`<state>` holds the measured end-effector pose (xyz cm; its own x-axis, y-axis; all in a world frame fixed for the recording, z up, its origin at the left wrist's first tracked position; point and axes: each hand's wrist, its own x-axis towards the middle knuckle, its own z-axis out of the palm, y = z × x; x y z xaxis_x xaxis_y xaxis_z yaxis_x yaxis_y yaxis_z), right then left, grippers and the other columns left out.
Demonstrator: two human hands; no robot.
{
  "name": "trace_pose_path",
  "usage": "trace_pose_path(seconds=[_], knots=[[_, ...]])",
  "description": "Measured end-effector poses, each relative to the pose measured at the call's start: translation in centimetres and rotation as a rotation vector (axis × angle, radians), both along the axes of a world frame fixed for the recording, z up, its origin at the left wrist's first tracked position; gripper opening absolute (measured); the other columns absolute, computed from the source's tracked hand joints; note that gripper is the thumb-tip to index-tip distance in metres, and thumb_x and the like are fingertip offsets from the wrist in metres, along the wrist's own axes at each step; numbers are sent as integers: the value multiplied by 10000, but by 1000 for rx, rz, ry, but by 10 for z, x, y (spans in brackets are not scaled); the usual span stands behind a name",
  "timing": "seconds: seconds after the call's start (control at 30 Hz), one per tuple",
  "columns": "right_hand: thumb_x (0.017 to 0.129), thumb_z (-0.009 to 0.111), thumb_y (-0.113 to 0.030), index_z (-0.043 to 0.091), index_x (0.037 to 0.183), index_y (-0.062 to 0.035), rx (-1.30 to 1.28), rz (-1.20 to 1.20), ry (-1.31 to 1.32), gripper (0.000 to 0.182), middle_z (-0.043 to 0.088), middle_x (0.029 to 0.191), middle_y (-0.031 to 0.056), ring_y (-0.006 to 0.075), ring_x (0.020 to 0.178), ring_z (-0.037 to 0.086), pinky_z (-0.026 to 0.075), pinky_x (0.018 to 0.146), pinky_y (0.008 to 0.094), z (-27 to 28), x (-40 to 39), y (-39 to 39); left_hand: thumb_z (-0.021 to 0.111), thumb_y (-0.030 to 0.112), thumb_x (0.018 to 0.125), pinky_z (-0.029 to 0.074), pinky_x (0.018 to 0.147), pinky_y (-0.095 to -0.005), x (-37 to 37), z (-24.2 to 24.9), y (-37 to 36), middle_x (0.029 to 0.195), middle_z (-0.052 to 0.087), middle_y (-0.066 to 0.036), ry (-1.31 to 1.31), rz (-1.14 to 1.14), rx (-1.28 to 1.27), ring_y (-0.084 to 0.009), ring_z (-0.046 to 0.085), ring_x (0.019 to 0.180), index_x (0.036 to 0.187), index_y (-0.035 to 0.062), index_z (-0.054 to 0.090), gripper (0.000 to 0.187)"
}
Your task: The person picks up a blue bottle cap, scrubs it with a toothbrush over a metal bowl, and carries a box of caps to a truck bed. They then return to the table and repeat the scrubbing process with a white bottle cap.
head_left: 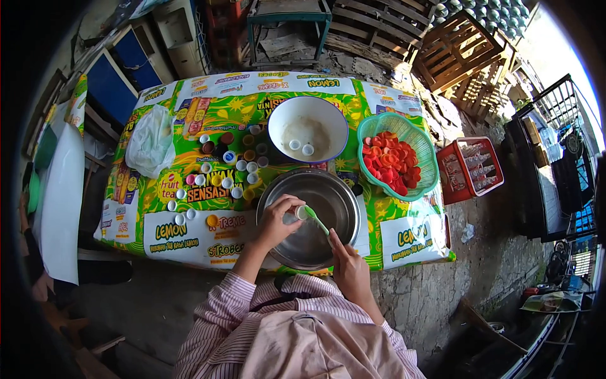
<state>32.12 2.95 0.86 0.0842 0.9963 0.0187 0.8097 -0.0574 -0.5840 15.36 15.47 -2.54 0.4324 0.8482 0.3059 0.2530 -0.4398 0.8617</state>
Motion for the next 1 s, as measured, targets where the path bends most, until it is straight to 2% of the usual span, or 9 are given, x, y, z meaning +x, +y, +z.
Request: trace_pose_path(seconds=[0.2, 0.27, 0.43, 0.57, 0.63, 0.73, 0.87, 0.97, 1.0], knots=[[852, 489, -138, 462, 1236, -188, -92, -55, -58, 388, 560, 686, 195, 357, 568, 560, 416, 481, 437, 1, -9, -1, 676, -56, 626, 510, 711, -261, 5, -13, -1, 959, 544, -82, 29, 25, 82, -191, 585, 833, 953, 24, 564, 354], [849, 491, -129, 467, 1232, -189, -60, -25, 148, 388, 566, 682, 206, 355, 584, 572, 420, 485, 431, 5, -4, 0, 676, -55, 628, 512, 712, -263, 4, -16, -1, 961, 543, -86, 56, 23, 128, -197, 585, 843, 947, 22, 564, 347], [850, 480, -140, 454, 1241, -214, 38, -52, -3, 399, 570, 716, 144, 311, 554, 572, 449, 473, 408, 14, 4, -5, 673, -38, 653, 508, 755, -256, 3, -5, 0, 999, 543, -82, -91, -43, -54, -180, 590, 877, 984, 26, 571, 351], [851, 488, -156, 446, 1248, -243, 49, -100, -64, 408, 558, 716, 115, 294, 541, 566, 446, 459, 396, 12, 9, -11, 668, -26, 666, 502, 787, -258, -1, 2, 0, 1020, 538, -78, 1, -99, -154, -176, 590, 889, 1016, 22, 567, 367], [852, 488, -158, 436, 1256, -246, 62, -107, -68, 416, 553, 717, 108, 293, 533, 561, 445, 455, 397, 8, 10, -12, 664, -46, 653, 490, 833, -276, -1, 3, 2, 1035, 537, -82, 50, -135, -157, -183, 570, 961, 991, 14, 561, 359], [846, 495, -158, 423, 1267, -259, 66, -91, -71, 439, 544, 707, 89, 278, 519, 555, 443, 446, 390, 6, 9, -14, 654, -11, 673, 495, 788, -257, 2, -4, 4, 1017, 528, -73, -33, -130, -166, -163, 585, 892, 1032, 30, 567, 371], [817, 523, -143, 412, 1275, -284, 18, 1, -134, 492, 531, 703, 68, 252, 510, 555, 435, 430, 373, 4, 7, -15, 650, -20, 665, 497, 770, -272, 2, -7, 7, 1023, 522, -69, -18, -129, -146, -167, 579, 907, 1034, 34, 568, 382], [812, 523, -134, 415, 1272, -281, 6, -49, -177, 495, 532, 710, 70, 254, 508, 554, 431, 426, 375, 5, 16, -15, 650, -25, 655, 493, 771, -292, 1, -2, 10, 1030, 518, -79, 152, -164, -118, -202, 576, 915, 1033, 30, 566, 392], [813, 522, -135, 421, 1268, -276, 3, -70, -189, 487, 533, 711, 71, 253, 507, 553, 430, 425, 376, 7, 19, -16, 653, -30, 652, 492, 773, -294, 2, -1, 12, 1016, 514, -84, 281, -181, -44, -202, 572, 919, 1051, 42, 559, 416]])
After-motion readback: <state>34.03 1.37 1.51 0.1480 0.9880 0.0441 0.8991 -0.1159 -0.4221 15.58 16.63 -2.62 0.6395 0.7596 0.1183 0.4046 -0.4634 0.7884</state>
